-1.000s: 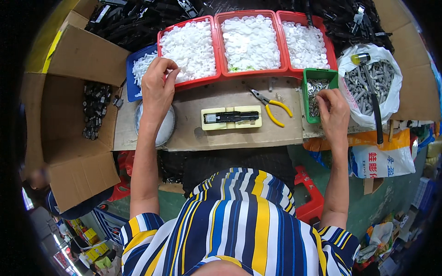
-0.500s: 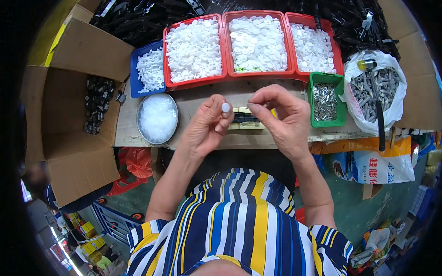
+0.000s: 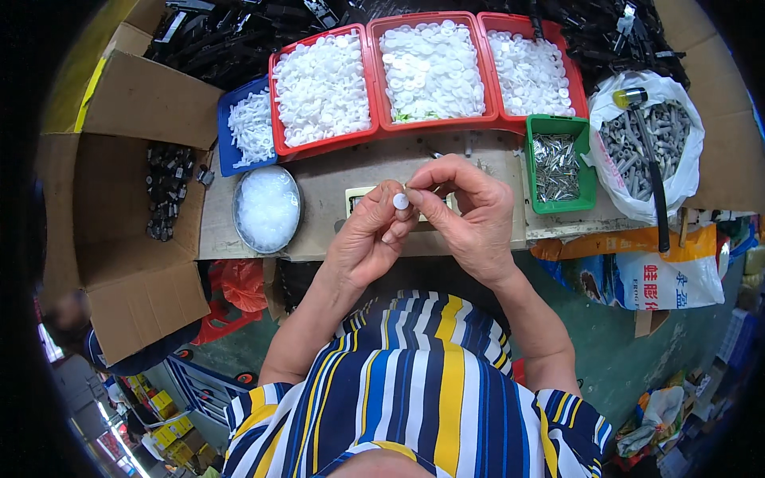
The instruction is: The person assembles small padlocks at a workbench. They pick up a black lock body, insert a white plastic component and a metal pin, and use pliers to secure the parts. The finished locks are placed into a cardboard box. The process is repeated continuously with components from various trays.
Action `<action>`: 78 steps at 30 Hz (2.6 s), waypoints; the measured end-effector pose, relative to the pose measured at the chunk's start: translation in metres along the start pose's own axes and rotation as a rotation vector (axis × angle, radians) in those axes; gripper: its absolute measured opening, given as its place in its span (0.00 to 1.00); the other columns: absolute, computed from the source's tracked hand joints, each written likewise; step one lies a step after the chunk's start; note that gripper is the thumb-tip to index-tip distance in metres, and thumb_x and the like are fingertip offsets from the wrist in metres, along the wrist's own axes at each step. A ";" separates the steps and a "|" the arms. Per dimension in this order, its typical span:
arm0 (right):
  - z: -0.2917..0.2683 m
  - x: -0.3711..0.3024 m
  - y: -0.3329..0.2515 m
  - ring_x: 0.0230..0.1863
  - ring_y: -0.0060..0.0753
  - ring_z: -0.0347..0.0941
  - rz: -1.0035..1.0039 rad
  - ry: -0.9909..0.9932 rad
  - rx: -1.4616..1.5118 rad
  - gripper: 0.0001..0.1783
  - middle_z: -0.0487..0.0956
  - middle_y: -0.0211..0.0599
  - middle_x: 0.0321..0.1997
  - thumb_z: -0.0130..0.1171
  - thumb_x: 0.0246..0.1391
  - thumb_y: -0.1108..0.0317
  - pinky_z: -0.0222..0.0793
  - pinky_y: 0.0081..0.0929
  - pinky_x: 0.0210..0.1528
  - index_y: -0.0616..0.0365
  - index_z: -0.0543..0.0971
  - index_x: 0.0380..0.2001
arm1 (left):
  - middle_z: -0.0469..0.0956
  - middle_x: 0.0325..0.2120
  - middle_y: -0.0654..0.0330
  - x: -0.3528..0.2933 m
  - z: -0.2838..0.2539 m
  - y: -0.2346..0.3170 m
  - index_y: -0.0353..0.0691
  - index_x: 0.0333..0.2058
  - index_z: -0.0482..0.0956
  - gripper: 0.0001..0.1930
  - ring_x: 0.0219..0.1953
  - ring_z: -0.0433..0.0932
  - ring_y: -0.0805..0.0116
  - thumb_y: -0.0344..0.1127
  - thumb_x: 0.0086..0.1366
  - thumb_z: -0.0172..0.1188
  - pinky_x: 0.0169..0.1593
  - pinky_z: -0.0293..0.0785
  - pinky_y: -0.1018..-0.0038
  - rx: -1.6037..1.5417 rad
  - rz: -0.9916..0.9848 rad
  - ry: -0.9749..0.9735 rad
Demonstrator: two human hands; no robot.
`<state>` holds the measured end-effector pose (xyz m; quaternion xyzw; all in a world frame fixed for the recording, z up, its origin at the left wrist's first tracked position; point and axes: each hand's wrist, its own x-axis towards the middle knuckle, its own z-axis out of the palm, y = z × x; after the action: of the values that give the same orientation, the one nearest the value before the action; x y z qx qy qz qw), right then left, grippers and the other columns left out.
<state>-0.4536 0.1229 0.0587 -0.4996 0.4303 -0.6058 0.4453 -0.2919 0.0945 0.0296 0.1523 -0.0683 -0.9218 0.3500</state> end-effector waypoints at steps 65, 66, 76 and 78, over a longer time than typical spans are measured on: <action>0.003 0.007 0.034 0.41 0.42 0.72 -0.176 -0.221 -0.764 0.07 0.75 0.39 0.35 0.67 0.45 0.78 0.68 0.36 0.43 0.61 0.80 0.30 | 0.74 0.36 0.55 -0.035 -0.045 0.022 0.39 0.38 0.84 0.14 0.40 0.74 0.57 0.28 0.50 0.72 0.42 0.73 0.65 2.153 1.002 0.095; -0.005 0.006 0.028 0.41 0.41 0.73 -0.179 -0.164 -0.784 0.07 0.76 0.39 0.36 0.67 0.46 0.79 0.69 0.35 0.43 0.62 0.80 0.30 | 0.74 0.36 0.55 -0.035 -0.044 0.023 0.39 0.38 0.84 0.14 0.40 0.74 0.57 0.29 0.50 0.72 0.42 0.73 0.65 2.152 0.971 0.104; -0.130 -0.007 0.001 0.35 0.47 0.77 0.137 0.083 -1.285 0.07 0.76 0.46 0.33 0.61 0.55 0.75 0.70 0.37 0.39 0.66 0.79 0.37 | 0.75 0.33 0.56 0.022 0.001 0.069 0.36 0.35 0.83 0.08 0.40 0.73 0.55 0.28 0.54 0.69 0.44 0.73 0.62 2.196 1.001 -0.012; -0.139 -0.007 0.003 0.33 0.43 0.77 0.128 0.027 -1.327 0.07 0.75 0.44 0.32 0.61 0.55 0.77 0.71 0.34 0.37 0.67 0.80 0.37 | 0.76 0.33 0.56 0.048 0.006 0.080 0.36 0.33 0.83 0.07 0.42 0.73 0.55 0.27 0.53 0.69 0.45 0.73 0.62 2.252 1.021 -0.024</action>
<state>-0.5896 0.1400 0.0363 -0.6336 0.7461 -0.1910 0.0728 -0.2783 0.0030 0.0425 0.3159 -0.8781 -0.1086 0.3426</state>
